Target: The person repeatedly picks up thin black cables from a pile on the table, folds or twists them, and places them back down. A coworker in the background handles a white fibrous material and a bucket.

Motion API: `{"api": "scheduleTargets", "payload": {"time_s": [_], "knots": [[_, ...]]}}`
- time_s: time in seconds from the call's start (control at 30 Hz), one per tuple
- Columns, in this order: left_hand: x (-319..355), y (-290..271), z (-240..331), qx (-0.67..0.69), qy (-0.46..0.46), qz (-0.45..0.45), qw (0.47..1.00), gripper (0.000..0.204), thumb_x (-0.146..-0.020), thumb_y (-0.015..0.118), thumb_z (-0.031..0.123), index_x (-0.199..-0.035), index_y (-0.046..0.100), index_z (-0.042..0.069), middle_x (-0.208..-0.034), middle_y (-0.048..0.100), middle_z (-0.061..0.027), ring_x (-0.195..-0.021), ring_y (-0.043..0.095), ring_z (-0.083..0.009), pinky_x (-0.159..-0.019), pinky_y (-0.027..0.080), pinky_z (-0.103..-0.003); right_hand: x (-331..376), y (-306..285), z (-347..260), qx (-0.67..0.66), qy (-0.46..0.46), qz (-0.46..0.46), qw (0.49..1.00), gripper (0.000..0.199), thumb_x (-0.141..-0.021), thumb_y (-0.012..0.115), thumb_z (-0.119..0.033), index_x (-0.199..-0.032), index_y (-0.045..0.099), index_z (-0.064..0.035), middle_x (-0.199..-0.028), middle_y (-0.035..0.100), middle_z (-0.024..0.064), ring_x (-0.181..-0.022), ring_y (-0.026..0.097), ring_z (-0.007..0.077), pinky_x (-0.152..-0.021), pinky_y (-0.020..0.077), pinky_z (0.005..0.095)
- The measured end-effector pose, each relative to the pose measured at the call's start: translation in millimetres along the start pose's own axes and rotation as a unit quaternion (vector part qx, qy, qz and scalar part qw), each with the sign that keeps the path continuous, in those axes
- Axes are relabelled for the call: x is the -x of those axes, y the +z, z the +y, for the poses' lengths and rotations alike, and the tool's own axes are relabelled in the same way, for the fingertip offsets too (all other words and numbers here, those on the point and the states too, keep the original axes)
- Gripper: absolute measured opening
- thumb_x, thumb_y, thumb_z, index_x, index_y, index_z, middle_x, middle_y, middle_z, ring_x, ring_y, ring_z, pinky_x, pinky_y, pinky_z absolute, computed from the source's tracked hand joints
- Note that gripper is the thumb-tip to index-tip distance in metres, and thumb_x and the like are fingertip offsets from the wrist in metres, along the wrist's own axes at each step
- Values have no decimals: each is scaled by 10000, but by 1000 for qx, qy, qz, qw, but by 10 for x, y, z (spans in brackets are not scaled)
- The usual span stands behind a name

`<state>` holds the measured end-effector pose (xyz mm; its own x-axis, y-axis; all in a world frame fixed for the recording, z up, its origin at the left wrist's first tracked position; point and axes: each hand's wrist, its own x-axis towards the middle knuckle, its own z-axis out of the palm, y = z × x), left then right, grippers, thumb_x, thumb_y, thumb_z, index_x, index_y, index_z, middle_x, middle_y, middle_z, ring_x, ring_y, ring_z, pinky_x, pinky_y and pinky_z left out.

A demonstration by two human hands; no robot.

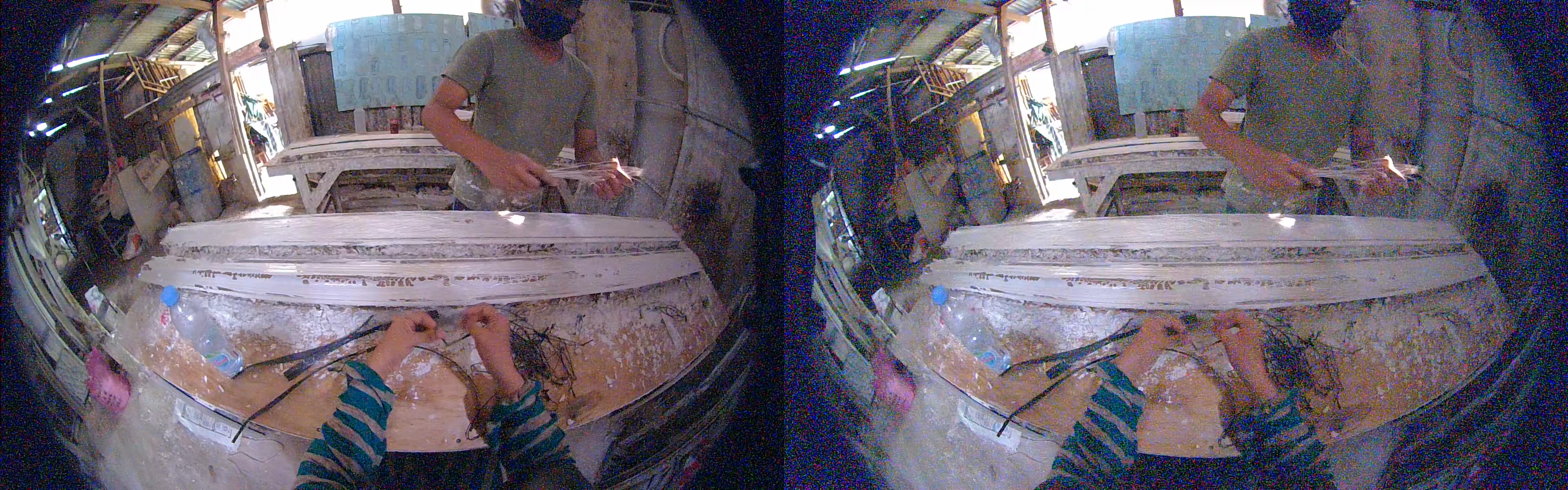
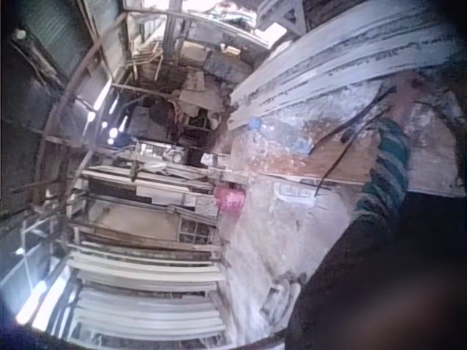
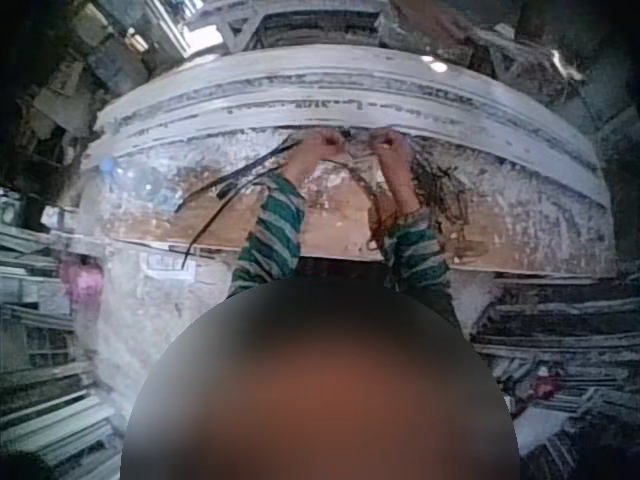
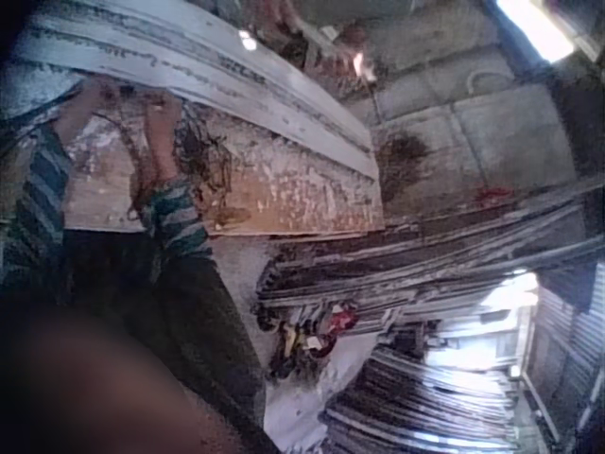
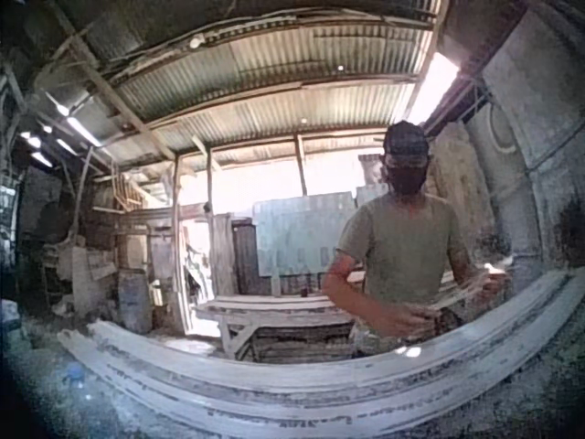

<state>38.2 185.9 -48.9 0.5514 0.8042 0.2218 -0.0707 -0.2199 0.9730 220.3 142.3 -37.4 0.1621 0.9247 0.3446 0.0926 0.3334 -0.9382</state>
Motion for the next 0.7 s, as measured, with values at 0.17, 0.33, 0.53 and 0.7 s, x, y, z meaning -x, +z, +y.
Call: {"api": "scheduleTargets", "payload": {"time_s": [0.17, 0.33, 0.53, 0.7], "knots": [[-13, 210, -99, 104, -14, -136, 985, 172, -733, 690, 115, -752, 529, 57, -723, 490, 28, -701, 461, -68, -618, 388, -212, -46, -82, 53, -18, -20, 145, 989, 90, -779, 560, -47, -854, 609, -55, -807, 546, -15, -738, 462, 82, -687, 364, 206], [-18, 68, -83, 28, -2, 63, 998, 150, -757, 650, 114, -741, 510, 63, -685, 472, 35, -644, 417, -66, -594, 363, -223, -62, -46, 115, 0, -51, 142, 989, 150, -758, 593, -60, -905, 612, -44, -881, 590, 53, -830, 535, 158, -774, 422, 277], [-5, -92, -10, 38, 12, 316, 948, 100, -756, 616, 115, -766, 541, 49, -696, 522, 19, -641, 450, -67, -588, 367, -220, 84, 67, -6, 114, -78, -68, 988, 103, -733, 636, -47, -834, 620, -29, -1009, 521, 63, -938, 501, 172, -833, 398, 284], [37, -155, 32, 48, 14, 351, 935, 79, -758, 606, 91, -792, 579, 25, -715, 575, 3, -659, 491, -76, -607, 386, -217, 265, 273, -219, -35, -13, -282, 959, 178, -730, 655, -77, -907, 654, -61, -1148, 485, 92, -1059, 469, 237, -908, 365, 334]]}}
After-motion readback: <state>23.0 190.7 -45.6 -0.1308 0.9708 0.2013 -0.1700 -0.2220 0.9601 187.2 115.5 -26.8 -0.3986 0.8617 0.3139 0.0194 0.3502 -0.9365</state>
